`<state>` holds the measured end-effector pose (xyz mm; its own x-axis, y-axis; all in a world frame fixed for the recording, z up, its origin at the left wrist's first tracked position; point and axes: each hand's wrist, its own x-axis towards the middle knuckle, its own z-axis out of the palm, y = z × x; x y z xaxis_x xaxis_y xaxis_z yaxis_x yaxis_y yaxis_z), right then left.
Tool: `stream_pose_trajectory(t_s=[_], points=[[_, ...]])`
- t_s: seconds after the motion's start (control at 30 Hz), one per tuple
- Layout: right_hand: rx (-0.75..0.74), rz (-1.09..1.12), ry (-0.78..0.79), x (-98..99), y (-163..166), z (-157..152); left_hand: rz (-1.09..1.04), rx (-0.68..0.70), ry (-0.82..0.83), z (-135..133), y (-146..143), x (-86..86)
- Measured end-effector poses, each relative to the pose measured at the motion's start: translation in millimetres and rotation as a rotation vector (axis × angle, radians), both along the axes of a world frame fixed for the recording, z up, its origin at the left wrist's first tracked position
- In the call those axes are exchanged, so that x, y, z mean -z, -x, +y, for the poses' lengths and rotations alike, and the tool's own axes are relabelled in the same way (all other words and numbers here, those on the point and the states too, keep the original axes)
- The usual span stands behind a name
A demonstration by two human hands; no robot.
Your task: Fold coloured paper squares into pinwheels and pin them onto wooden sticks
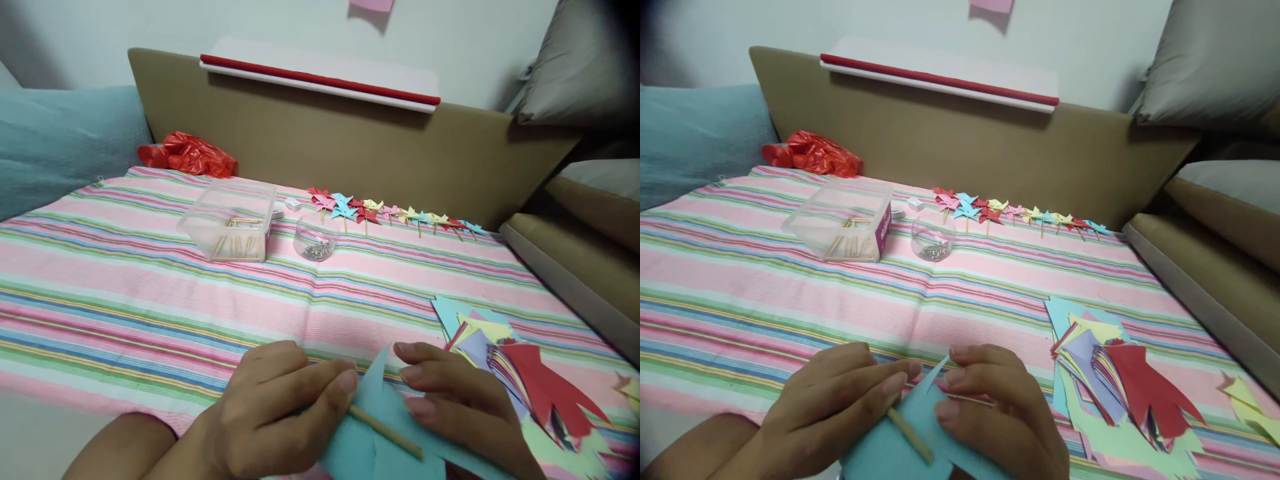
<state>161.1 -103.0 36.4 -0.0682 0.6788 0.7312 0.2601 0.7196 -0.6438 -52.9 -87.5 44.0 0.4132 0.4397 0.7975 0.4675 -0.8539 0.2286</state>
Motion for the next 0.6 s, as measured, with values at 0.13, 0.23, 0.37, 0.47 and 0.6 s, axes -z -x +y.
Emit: stream_pose_trajectory(t_s=[0.13,0.23,0.37,0.47,0.6], points=[[0.057,0.250,0.196,13.4,13,19,-0.319,0.023,0.307,10,-14,15.9],[0.015,0.282,0.571,26.7,13,36,-0.737,-0.054,0.933,24,-28,25.4],[-0.158,-0.003,0.925,43.3,19,43,-1.188,0.035,1.341,46,-38,36.3],[-0.221,-0.074,0.931,52.0,35,41,-1.219,0.067,1.403,54,-42,46.2],[-0.194,-0.127,0.864,59.8,52,38,-1.176,0.079,1.416,54,-50,55.0]])
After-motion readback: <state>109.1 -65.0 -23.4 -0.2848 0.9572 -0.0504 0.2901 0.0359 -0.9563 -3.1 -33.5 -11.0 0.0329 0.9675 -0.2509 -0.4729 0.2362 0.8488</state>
